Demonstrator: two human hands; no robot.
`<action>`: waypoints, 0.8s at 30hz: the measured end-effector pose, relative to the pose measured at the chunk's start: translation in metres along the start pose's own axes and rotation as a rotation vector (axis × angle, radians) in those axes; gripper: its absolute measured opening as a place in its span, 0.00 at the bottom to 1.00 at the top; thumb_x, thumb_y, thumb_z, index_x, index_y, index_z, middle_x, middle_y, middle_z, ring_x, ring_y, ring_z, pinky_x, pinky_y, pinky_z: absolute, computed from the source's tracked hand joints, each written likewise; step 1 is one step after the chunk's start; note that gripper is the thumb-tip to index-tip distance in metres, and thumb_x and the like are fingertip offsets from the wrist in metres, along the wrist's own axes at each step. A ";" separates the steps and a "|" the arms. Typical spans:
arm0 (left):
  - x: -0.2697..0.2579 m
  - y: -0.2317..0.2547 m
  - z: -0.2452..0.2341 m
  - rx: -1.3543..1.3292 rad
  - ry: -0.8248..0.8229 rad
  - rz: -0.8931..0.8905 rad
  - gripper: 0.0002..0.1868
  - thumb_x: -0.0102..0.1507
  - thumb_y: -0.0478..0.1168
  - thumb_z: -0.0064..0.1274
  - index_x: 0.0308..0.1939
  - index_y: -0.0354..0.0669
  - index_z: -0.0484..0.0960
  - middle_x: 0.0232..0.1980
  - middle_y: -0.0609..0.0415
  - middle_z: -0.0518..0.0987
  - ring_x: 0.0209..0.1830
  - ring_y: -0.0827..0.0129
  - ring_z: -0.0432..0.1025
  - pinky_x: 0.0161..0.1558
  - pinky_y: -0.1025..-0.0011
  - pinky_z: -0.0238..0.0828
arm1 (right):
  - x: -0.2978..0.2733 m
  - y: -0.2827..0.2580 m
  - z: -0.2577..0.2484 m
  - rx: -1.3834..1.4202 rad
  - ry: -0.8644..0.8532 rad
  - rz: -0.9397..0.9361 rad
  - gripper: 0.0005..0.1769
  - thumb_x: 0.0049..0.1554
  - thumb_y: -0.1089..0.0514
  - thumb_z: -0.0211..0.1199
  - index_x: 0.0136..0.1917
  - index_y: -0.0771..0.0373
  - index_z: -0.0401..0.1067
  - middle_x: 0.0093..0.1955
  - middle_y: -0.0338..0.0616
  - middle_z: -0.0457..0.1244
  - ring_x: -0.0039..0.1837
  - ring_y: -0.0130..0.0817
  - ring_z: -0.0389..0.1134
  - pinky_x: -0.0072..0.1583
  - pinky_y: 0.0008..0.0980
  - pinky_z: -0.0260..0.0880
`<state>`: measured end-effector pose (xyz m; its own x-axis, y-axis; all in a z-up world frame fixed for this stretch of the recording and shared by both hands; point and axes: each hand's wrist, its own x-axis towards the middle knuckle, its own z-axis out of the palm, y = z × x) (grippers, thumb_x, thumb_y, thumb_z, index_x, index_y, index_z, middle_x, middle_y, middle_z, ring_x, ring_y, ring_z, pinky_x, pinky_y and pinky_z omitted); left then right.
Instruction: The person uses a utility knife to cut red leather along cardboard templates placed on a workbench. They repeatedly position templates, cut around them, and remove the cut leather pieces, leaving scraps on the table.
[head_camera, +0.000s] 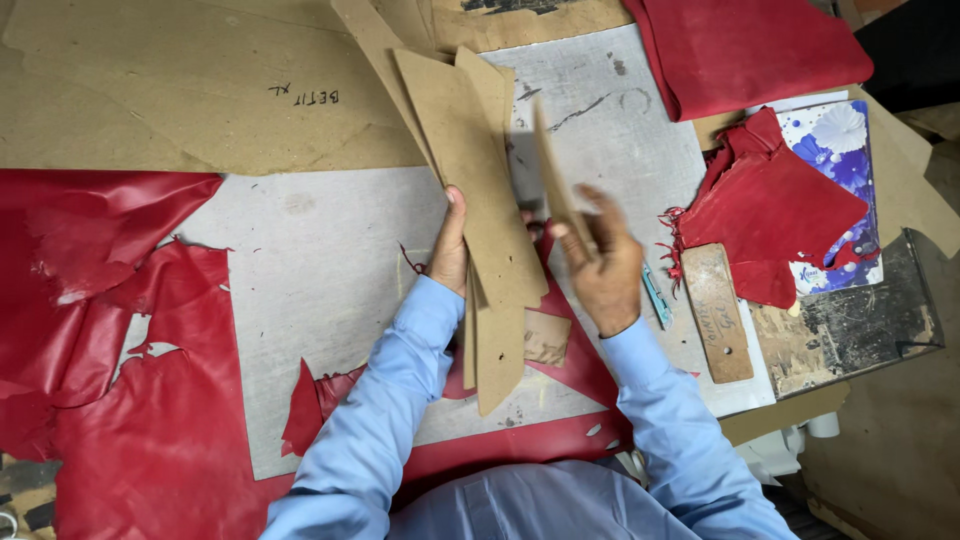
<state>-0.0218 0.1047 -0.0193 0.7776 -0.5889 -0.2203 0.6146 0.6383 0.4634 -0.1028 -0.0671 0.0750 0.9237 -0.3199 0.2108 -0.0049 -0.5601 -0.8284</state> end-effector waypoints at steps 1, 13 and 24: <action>0.004 -0.003 -0.002 -0.012 -0.015 -0.036 0.56 0.50 0.82 0.48 0.64 0.39 0.69 0.52 0.45 0.76 0.51 0.54 0.75 0.49 0.53 0.77 | 0.000 -0.003 -0.006 0.094 0.197 0.119 0.44 0.56 0.35 0.68 0.77 0.58 0.61 0.64 0.54 0.70 0.60 0.49 0.76 0.58 0.42 0.78; 0.026 -0.033 0.028 0.355 0.173 0.007 0.37 0.53 0.66 0.62 0.56 0.45 0.77 0.54 0.53 0.80 0.52 0.70 0.76 0.53 0.67 0.76 | -0.028 0.008 -0.011 0.176 0.030 -0.005 0.23 0.64 0.52 0.67 0.68 0.66 0.74 0.76 0.56 0.64 0.81 0.44 0.63 0.78 0.40 0.64; 0.028 -0.031 0.053 0.345 0.247 0.043 0.44 0.65 0.63 0.51 0.76 0.40 0.59 0.71 0.48 0.64 0.69 0.64 0.61 0.67 0.63 0.64 | -0.029 0.013 -0.023 0.046 0.050 -0.037 0.39 0.51 0.58 0.75 0.72 0.71 0.66 0.71 0.60 0.63 0.72 0.43 0.66 0.70 0.38 0.67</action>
<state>-0.0259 0.0426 0.0056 0.8356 -0.4024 -0.3740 0.5335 0.4314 0.7275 -0.1386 -0.0827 0.0704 0.9025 -0.3381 0.2667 0.0476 -0.5372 -0.8421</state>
